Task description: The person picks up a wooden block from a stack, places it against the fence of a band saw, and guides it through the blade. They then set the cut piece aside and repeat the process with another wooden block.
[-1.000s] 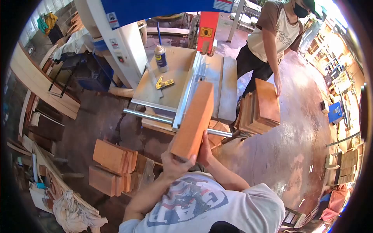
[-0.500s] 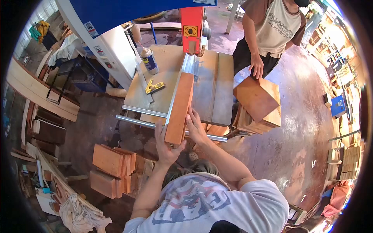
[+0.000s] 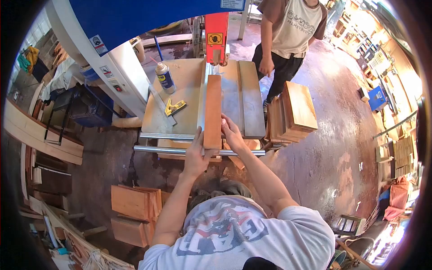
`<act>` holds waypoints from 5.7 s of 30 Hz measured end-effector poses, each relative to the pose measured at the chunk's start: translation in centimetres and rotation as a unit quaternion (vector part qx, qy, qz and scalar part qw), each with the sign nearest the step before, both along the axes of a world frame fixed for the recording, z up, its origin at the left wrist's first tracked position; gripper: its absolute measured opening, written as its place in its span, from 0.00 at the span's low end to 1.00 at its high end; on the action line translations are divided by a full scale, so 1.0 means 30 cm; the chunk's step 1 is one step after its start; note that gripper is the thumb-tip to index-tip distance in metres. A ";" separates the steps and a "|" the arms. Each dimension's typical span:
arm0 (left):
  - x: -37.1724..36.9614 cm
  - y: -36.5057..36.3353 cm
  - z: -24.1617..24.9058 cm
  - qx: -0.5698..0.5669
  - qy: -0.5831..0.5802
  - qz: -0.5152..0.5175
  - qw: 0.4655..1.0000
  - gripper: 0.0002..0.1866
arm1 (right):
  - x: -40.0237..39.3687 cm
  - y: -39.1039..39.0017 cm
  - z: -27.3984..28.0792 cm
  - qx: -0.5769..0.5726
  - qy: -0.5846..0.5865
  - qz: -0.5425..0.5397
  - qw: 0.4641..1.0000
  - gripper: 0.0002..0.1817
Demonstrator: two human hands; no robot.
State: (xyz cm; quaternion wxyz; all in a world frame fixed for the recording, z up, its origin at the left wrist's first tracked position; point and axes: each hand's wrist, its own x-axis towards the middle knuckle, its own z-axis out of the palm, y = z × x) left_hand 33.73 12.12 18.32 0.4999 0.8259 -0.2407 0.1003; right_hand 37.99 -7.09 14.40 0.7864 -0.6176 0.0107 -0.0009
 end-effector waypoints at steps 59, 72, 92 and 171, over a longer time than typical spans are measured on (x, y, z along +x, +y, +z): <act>0.132 -0.010 0.188 0.091 0.160 -0.003 0.983 0.43 | 0.020 -0.082 0.061 -0.101 -0.008 0.074 0.992 0.39; 0.149 -0.016 0.189 0.079 0.162 -0.005 0.984 0.43 | 0.037 -0.088 0.072 -0.099 -0.003 0.081 0.992 0.40; 0.167 -0.026 0.212 0.085 0.172 0.006 0.981 0.43 | 0.060 -0.099 0.098 -0.074 -0.002 0.084 0.994 0.38; 0.351 -0.056 0.101 0.137 0.178 0.014 0.974 0.45 | 0.154 -0.153 0.089 -0.409 -0.058 0.156 0.897 0.67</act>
